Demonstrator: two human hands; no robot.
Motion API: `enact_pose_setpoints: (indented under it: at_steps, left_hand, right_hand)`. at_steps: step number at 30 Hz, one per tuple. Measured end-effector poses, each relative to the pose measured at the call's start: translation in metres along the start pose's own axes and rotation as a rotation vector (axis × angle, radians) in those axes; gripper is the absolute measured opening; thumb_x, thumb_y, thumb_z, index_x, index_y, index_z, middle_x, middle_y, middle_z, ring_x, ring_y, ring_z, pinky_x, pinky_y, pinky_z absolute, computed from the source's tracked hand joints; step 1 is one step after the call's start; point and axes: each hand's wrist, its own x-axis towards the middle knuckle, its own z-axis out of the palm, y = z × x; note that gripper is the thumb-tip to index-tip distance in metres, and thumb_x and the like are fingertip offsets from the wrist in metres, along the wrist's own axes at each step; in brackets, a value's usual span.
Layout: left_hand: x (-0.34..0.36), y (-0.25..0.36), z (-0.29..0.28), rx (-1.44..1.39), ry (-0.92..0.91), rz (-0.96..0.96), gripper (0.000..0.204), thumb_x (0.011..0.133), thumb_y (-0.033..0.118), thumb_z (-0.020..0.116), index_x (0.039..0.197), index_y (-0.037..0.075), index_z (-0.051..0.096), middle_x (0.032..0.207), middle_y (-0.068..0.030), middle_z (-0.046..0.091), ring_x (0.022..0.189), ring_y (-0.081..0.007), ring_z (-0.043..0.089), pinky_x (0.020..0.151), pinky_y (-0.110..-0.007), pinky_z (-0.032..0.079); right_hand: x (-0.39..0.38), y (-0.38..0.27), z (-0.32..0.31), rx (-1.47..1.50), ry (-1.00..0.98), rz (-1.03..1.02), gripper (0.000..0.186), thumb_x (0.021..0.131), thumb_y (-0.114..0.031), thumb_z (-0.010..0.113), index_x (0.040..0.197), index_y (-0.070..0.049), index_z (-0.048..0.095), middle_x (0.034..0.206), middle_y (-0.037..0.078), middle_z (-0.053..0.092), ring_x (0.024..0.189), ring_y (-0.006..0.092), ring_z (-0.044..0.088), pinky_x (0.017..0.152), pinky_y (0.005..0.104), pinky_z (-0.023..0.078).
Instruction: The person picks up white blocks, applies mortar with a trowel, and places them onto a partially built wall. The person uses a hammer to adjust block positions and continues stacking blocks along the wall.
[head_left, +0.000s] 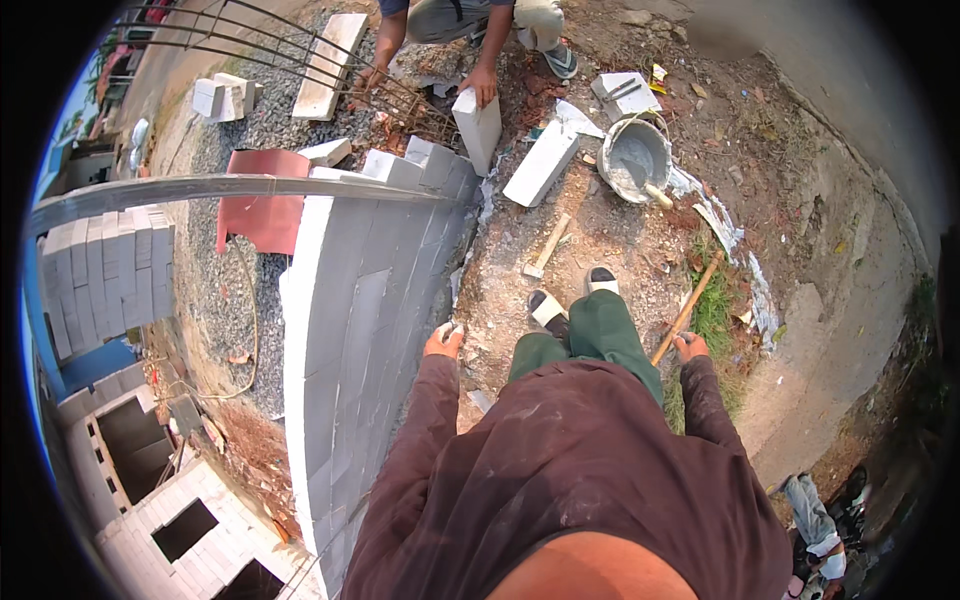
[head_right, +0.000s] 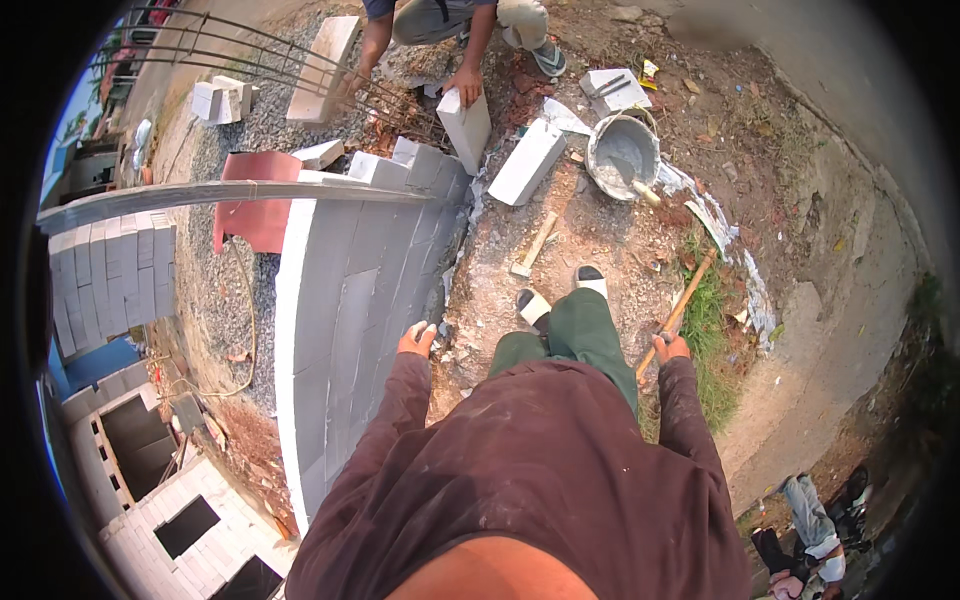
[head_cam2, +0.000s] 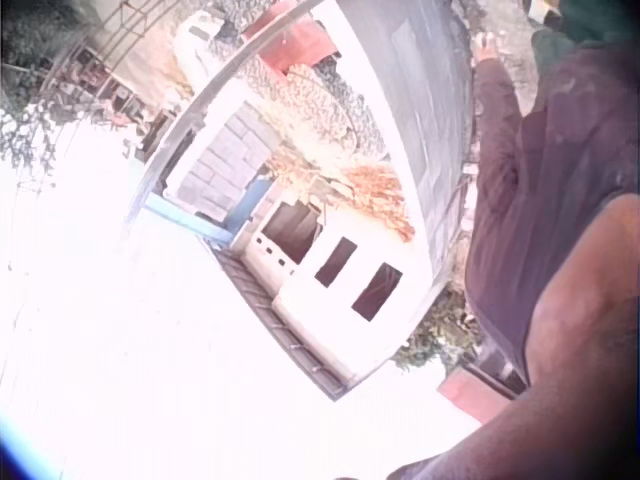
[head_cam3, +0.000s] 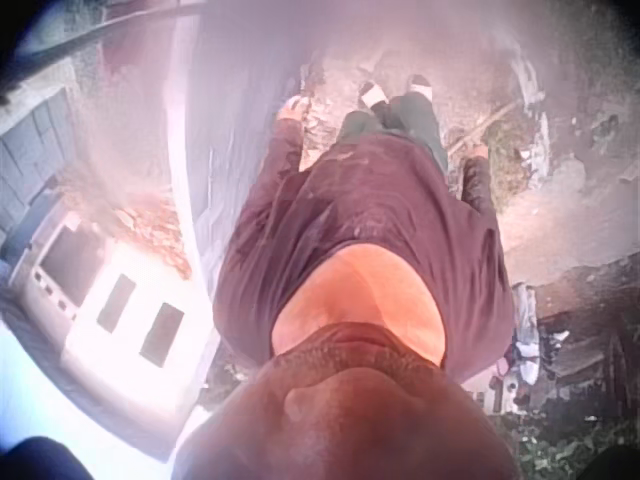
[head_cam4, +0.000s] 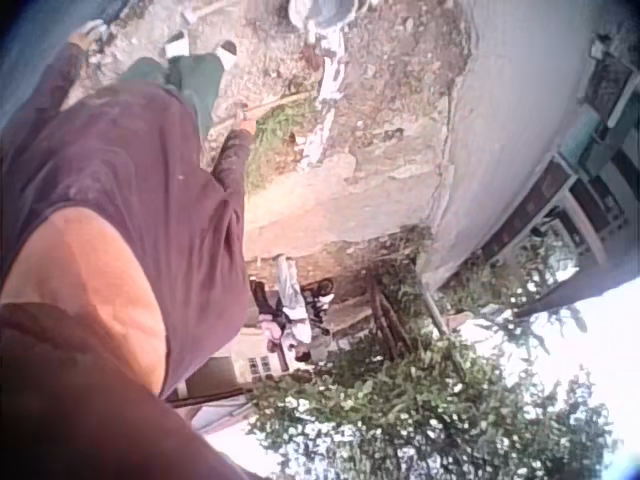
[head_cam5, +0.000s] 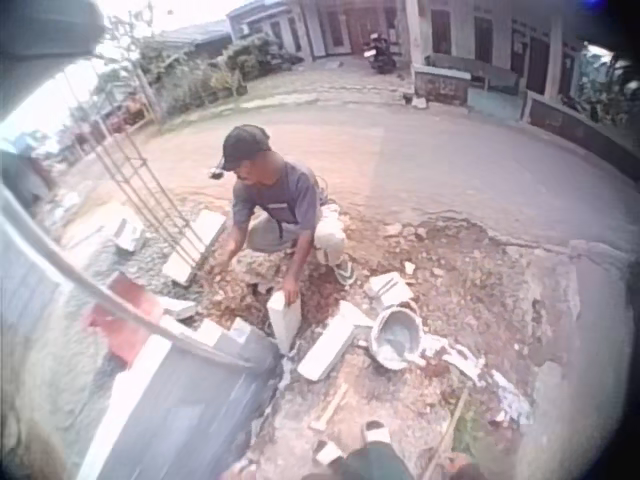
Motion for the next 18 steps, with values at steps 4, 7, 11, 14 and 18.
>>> enact_pose_setpoints:
  at_steps: [4, 7, 11, 14, 18]
  left_hand:
    - [-0.039, -0.05, 0.049, -0.131, 0.084, 0.032, 0.048, 0.076, 0.034, 0.066, 0.109, 0.0, 0.057, 0.101, -0.0177, 0.062, 0.093, -0.0255, 0.061, 0.08, -0.034, 0.047]
    - [-0.106, -0.099, 0.069, 0.014, 0.087, -0.15, 0.053, 0.076, 0.039, 0.065, 0.111, 0.0, 0.057, 0.105, -0.0199, 0.061, 0.097, -0.0298, 0.059, 0.084, -0.035, 0.045]
    - [-0.191, -0.181, 0.103, -0.159, 0.295, -0.418, 0.056, 0.076, 0.042, 0.064, 0.11, -0.002, 0.057, 0.103, -0.0197, 0.061, 0.098, -0.03, 0.058, 0.085, -0.035, 0.044]
    - [-0.24, -0.205, 0.115, -0.29, 0.343, -0.543, 0.048, 0.079, 0.037, 0.062, 0.104, -0.003, 0.06, 0.094, -0.0169, 0.064, 0.087, -0.0265, 0.061, 0.077, -0.034, 0.045]
    - [-0.309, -0.279, 0.19, -0.577, 0.633, -0.829, 0.036, 0.079, 0.032, 0.062, 0.097, 0.001, 0.064, 0.08, -0.0124, 0.065, 0.075, -0.0231, 0.061, 0.069, -0.036, 0.046]
  right_hand:
    - [0.044, 0.05, -0.007, -0.376, -0.064, 0.082, 0.044, 0.069, -0.035, 0.071, 0.096, -0.001, 0.065, 0.092, 0.019, 0.064, 0.088, 0.032, 0.062, 0.078, 0.0401, 0.047]
    - [0.049, -0.001, -0.048, -0.5, -0.151, 0.013, 0.043, 0.069, -0.034, 0.07, 0.095, -0.001, 0.065, 0.091, 0.02, 0.064, 0.086, 0.0324, 0.062, 0.077, 0.04, 0.048]
    - [0.127, -0.068, -0.089, -0.585, -0.015, -0.125, 0.041, 0.073, -0.036, 0.066, 0.096, -0.002, 0.064, 0.091, 0.02, 0.064, 0.086, 0.033, 0.062, 0.076, 0.0398, 0.048]
    - [0.17, -0.165, -0.102, -0.737, -0.046, -0.449, 0.04, 0.074, -0.036, 0.063, 0.098, -0.004, 0.063, 0.094, 0.019, 0.064, 0.089, 0.033, 0.061, 0.078, 0.04, 0.047]
    - [0.104, -0.323, -0.011, -0.792, -0.109, -0.604, 0.045, 0.074, -0.038, 0.063, 0.102, -0.003, 0.062, 0.1, 0.019, 0.063, 0.097, 0.0337, 0.059, 0.085, 0.0379, 0.045]
